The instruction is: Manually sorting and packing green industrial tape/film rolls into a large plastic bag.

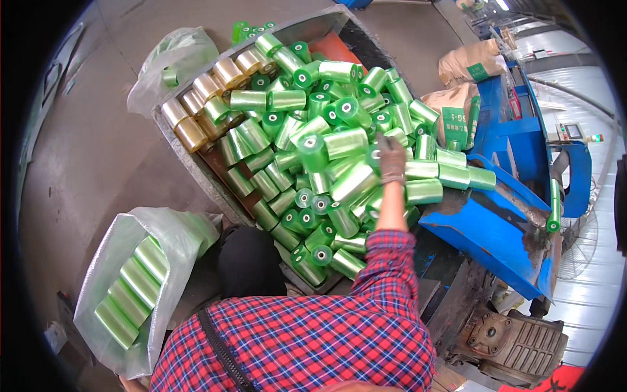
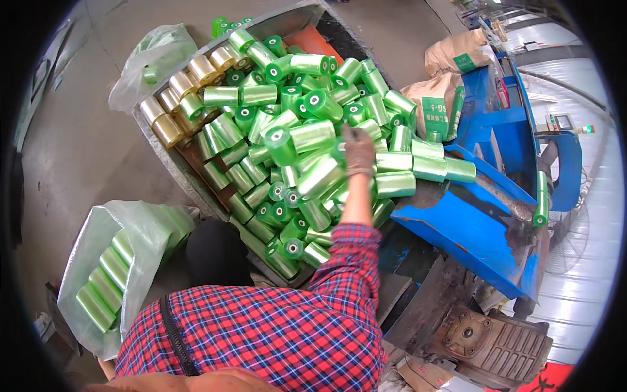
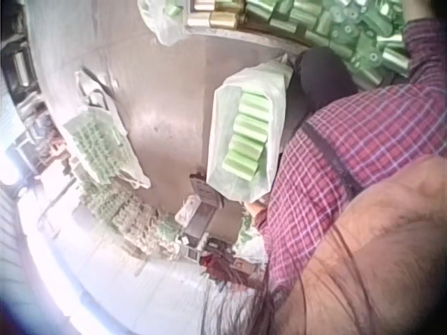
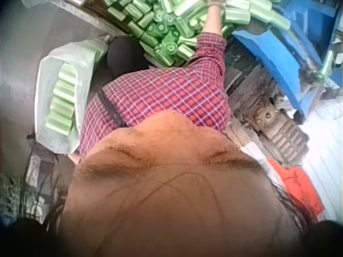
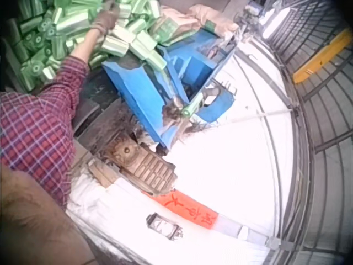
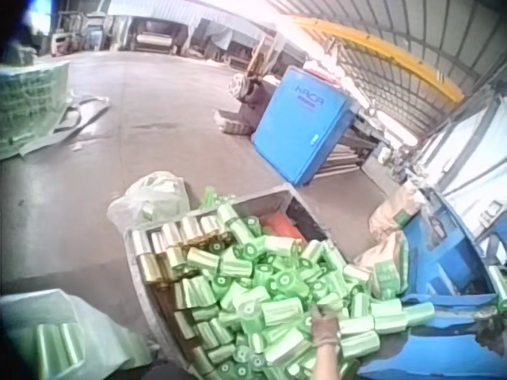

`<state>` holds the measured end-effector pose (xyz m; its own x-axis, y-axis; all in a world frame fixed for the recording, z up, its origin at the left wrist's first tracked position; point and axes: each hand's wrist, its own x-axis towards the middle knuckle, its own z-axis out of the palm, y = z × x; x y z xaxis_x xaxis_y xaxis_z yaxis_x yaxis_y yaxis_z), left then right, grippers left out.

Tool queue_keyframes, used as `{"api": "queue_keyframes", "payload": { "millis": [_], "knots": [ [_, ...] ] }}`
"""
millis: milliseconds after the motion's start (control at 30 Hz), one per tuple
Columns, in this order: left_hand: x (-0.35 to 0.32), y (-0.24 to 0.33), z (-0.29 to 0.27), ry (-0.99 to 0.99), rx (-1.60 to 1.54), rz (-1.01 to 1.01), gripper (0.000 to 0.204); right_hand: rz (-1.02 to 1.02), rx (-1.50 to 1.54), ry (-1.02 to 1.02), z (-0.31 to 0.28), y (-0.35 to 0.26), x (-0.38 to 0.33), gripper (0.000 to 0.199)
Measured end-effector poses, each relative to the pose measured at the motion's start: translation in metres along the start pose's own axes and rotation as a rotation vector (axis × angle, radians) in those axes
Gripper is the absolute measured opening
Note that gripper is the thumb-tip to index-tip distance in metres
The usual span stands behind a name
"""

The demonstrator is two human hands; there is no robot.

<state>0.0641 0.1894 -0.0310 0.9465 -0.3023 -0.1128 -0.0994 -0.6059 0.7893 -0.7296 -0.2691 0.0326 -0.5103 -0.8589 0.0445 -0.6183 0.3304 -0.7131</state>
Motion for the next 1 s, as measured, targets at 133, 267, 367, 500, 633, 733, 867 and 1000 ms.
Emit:
{"api": "queue_keyframes", "payload": {
  "millis": [133,267,367,500,633,733,867,1000],
  "knots": [
    [0.004,0.004,0.002,-0.012,-0.001,0.008,0.034,-0.761,-0.283,0.192,0.091,-0.032,-0.085,0.015],
    [0.007,0.008,0.004,-0.021,-0.004,0.023,0.034,-0.606,-0.040,-0.188,0.119,-0.046,-0.123,0.019],
    [0.007,0.006,0.007,-0.025,-0.019,0.020,0.034,-0.882,-0.036,-0.127,0.091,-0.052,-0.091,0.024],
    [0.002,-0.001,0.007,-0.014,-0.015,-0.009,0.034,-0.556,-0.267,0.090,0.063,-0.045,0.001,0.080],
    [-0.001,-0.007,0.004,-0.009,-0.037,-0.029,0.034,-0.329,-0.466,-0.138,0.086,-0.024,0.059,0.086],
    [0.004,-0.019,-0.002,-0.017,-0.050,-0.027,0.034,-0.377,-0.527,-0.015,0.096,-0.014,0.058,0.070],
    [0.023,-0.042,-0.003,-0.041,-0.099,-0.019,0.034,-0.588,-0.464,0.098,0.075,-0.004,0.012,0.065],
    [0.043,-0.021,0.002,-0.184,-0.260,-0.031,0.034,-0.234,0.070,0.213,0.057,0.020,-0.056,0.040]
  ]
}}
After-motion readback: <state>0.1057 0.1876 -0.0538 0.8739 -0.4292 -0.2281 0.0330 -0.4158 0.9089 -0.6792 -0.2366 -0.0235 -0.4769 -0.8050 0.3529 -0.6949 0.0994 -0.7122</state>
